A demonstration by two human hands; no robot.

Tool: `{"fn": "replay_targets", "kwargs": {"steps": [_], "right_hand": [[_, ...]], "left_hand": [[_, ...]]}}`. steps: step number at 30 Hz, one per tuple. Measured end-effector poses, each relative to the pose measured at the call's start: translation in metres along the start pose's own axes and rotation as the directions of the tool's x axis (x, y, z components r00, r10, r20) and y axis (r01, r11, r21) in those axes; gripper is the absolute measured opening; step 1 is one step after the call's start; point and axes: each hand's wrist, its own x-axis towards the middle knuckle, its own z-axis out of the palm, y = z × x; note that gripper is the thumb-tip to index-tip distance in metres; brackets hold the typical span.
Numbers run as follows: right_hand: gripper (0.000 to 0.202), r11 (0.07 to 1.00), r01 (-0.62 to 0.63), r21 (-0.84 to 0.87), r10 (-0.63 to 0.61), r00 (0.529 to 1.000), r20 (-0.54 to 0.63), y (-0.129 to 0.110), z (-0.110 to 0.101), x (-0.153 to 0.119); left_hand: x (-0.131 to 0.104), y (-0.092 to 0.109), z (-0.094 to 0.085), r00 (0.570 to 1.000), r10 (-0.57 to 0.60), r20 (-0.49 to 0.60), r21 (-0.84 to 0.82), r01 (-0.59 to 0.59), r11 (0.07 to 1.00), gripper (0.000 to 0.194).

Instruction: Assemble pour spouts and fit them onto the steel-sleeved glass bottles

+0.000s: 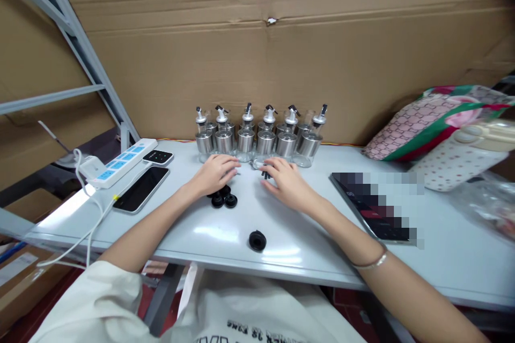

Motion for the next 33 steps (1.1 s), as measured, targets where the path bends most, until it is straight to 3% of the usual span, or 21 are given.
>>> {"fn": "replay_targets", "kwargs": {"steps": [3,5,7,8,10,13,23,27,33], "right_hand": [[0.035,0.997,-0.063,-0.038,0.065,0.997,0.039,0.015,0.007,0.009],[0.036,0.997,-0.06,-0.048,0.064,0.994,0.086,0.02,0.011,0.015],[0.036,0.998,-0.046,-0.044,0.052,0.989,0.136,0.021,0.013,0.019],[0.037,0.998,-0.042,-0.039,0.047,0.987,0.153,0.021,0.014,0.021],[0.036,0.999,-0.037,-0.04,0.043,0.985,0.165,0.021,0.015,0.026],[0.034,0.996,-0.028,-0.08,0.041,0.987,0.155,0.021,0.018,0.033],[0.024,0.995,-0.023,-0.093,0.029,0.997,0.068,0.018,0.027,0.039],[0.017,0.999,-0.053,-0.003,0.052,0.993,-0.108,0.018,0.015,0.033],[0.017,0.994,0.007,0.108,0.044,0.888,-0.457,0.024,-0.008,0.013]], "left_hand": [[-0.006,0.041,-0.004,0.976,0.214,0.042,-0.112,-0.208,0.972,0.036],[-0.013,0.071,0.002,0.904,0.423,0.067,-0.188,-0.405,0.895,0.046],[-0.021,0.095,0.012,0.802,0.592,0.075,-0.195,-0.571,0.798,0.043],[-0.024,0.102,0.018,0.762,0.641,0.095,-0.19,-0.618,0.763,0.038],[-0.028,0.108,0.026,0.732,0.666,0.144,-0.172,-0.644,0.745,0.021],[-0.025,0.1,0.03,0.765,0.606,0.216,-0.11,-0.598,0.794,0.01],[-0.014,0.072,0.023,0.88,0.427,0.209,-0.003,-0.436,0.9,0.024],[-0.012,0.064,0.019,0.926,0.34,0.166,0.078,-0.356,0.931,0.039],[-0.011,0.06,0.021,0.947,0.256,0.194,0.001,-0.261,0.965,0.019]]}}
